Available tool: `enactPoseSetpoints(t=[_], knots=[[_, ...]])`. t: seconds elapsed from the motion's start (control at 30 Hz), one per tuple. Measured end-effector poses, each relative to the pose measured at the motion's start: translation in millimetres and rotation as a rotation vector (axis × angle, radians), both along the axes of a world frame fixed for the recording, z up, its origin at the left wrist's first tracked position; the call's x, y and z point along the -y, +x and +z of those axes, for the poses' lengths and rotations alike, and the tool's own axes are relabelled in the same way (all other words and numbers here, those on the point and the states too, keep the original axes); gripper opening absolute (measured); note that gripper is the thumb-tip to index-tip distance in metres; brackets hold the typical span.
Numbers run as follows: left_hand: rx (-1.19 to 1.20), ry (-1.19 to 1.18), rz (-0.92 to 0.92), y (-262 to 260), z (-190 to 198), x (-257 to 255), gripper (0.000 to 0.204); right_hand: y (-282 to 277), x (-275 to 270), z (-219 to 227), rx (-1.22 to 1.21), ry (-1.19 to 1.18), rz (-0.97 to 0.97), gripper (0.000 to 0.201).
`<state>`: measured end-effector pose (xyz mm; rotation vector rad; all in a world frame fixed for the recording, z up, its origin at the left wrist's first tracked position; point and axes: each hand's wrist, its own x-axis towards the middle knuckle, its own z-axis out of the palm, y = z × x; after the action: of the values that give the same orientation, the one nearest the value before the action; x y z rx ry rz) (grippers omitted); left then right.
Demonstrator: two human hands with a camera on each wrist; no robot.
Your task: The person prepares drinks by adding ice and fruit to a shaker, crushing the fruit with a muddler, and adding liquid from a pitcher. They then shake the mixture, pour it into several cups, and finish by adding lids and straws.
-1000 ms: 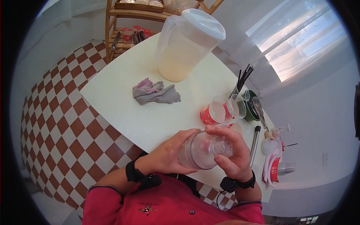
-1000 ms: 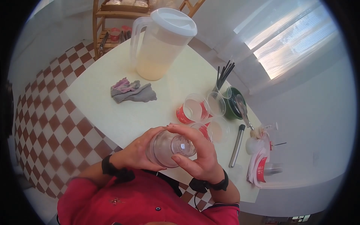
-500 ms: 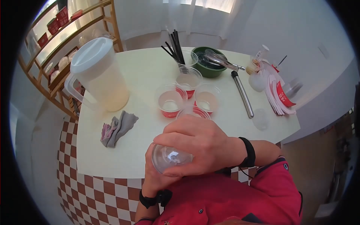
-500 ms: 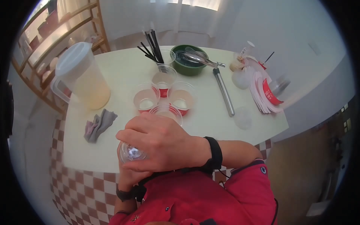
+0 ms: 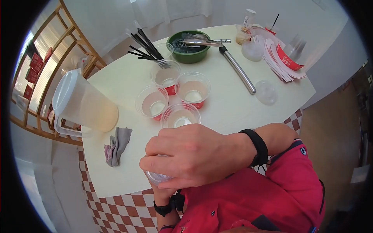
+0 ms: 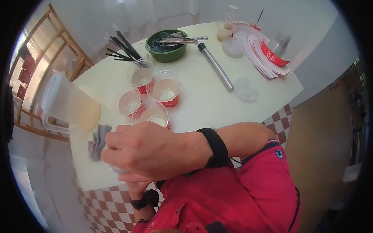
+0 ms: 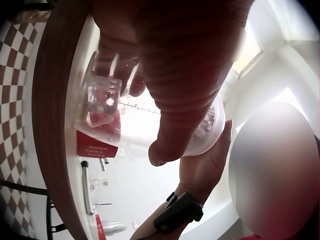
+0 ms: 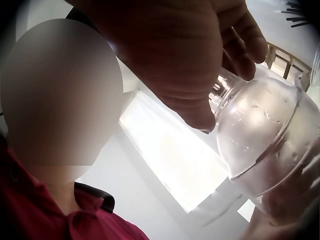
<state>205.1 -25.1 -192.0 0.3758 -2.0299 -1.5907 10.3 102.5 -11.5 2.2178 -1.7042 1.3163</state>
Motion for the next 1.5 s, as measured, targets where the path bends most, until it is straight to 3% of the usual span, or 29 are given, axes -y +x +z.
enactPoseSetpoints(t=[0.13, 0.3, 0.4, 0.5, 0.63, 0.73, 0.93, 1.17, 1.23, 1.37, 1.5], knots=[[0.016, 0.013, -0.004, 4.5, -0.9, -0.1, 0.116, -6.1, -3.8, 7.7, -0.016, 0.02, 0.059, 0.038], [0.016, 0.01, -0.018, -1.4, -0.5, -1.0, 0.115, -16.1, -5.1, 28.6, 0.119, -0.203, 0.075, 0.046], [0.016, 0.009, -0.033, -2.4, -2.4, -2.8, 0.114, -38.7, -20.5, 29.1, 0.141, -0.214, -0.076, 0.05], [0.023, 0.018, -0.041, -0.7, -2.6, -4.4, 0.113, -76.7, -53.1, 13.8, 0.17, -0.11, -0.368, 0.051], [0.04, 0.053, -0.052, 3.5, -5.7, -3.0, 0.112, -137.8, -82.6, -39.8, 0.759, 0.074, -0.723, 0.04], [0.068, 0.084, -0.052, 7.5, -9.9, -1.8, 0.111, -156.8, -91.1, -71.9, 0.54, 0.215, -0.864, 0.036], [0.051, -0.016, -0.101, -1.2, 2.2, -0.9, 0.104, -169.4, -75.8, -98.0, 0.392, 0.322, -0.972, 0.036], [-0.03, 0.008, -0.062, -10.3, 9.5, -3.9, 0.111, -173.9, -79.9, -115.8, 0.327, 0.288, -0.943, 0.035], [-0.014, 0.163, -0.056, -13.6, -3.3, 0.5, 0.113, -176.2, -81.9, -121.5, 0.3, 0.251, -0.908, 0.034], [-0.095, -0.156, -0.058, -28.2, 33.1, 2.9, 0.111, -169.0, -85.4, -114.1, 0.299, 0.4, -0.931, 0.047], [-0.166, -0.146, 0.034, -24.9, 29.6, -6.2, 0.116, -168.8, -90.5, -113.9, 0.297, 0.477, -0.899, 0.061]])
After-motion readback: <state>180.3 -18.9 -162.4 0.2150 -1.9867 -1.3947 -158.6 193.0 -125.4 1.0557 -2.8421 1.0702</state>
